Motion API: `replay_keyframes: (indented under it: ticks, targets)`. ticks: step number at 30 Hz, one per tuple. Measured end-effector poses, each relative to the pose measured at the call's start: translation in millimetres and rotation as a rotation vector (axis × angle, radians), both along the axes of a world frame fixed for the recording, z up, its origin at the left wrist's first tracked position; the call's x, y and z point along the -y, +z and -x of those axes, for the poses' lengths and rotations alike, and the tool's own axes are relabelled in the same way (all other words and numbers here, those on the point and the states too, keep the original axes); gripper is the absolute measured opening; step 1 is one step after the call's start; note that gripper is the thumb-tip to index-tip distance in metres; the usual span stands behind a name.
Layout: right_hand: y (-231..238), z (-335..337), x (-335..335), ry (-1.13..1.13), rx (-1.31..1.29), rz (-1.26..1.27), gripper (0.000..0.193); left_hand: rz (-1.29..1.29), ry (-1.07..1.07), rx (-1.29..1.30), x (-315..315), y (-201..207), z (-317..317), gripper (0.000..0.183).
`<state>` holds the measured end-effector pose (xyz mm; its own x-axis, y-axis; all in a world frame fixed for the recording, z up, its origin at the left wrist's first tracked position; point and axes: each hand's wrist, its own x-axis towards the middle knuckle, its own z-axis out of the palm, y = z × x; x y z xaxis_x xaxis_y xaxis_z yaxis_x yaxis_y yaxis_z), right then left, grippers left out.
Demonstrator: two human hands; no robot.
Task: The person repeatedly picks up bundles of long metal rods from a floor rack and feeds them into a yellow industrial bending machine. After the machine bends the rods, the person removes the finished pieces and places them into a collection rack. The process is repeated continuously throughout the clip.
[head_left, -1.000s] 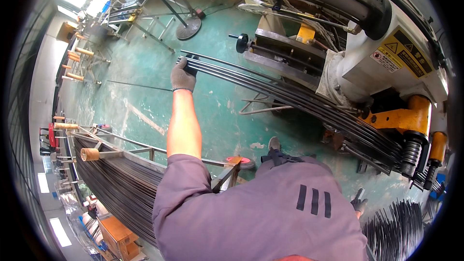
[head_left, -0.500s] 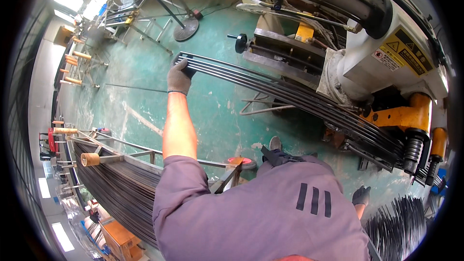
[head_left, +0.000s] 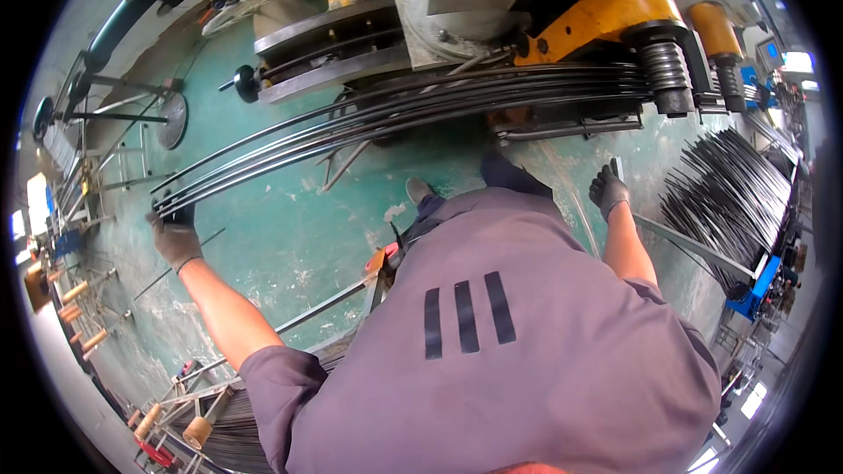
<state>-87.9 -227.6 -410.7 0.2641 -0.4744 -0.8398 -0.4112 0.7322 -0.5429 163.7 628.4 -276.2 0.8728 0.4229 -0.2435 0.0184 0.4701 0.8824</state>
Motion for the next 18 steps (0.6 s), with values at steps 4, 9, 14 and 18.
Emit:
replay_keyframes:
  ticks: [4, 9, 14, 18]
  targets:
    - [5, -10, -5, -0.014, -0.036, -0.006, 0.028, 0.152, 0.280, -0.001, 40, -24, 13, 0.055]
    - [-13, -17, 12, 0.041, -0.137, 0.034, 0.025, 0.316, 0.242, -0.232, 147, -80, 47, 0.065]
    - [-40, -33, 46, 0.178, -0.208, 0.070, 0.028, 0.455, 0.175, -0.386, 276, -121, 71, 0.068]
    - [-86, -32, 102, 0.365, -0.187, 0.069, 0.031, 0.461, 0.082, -0.438, 358, -124, 90, 0.061]
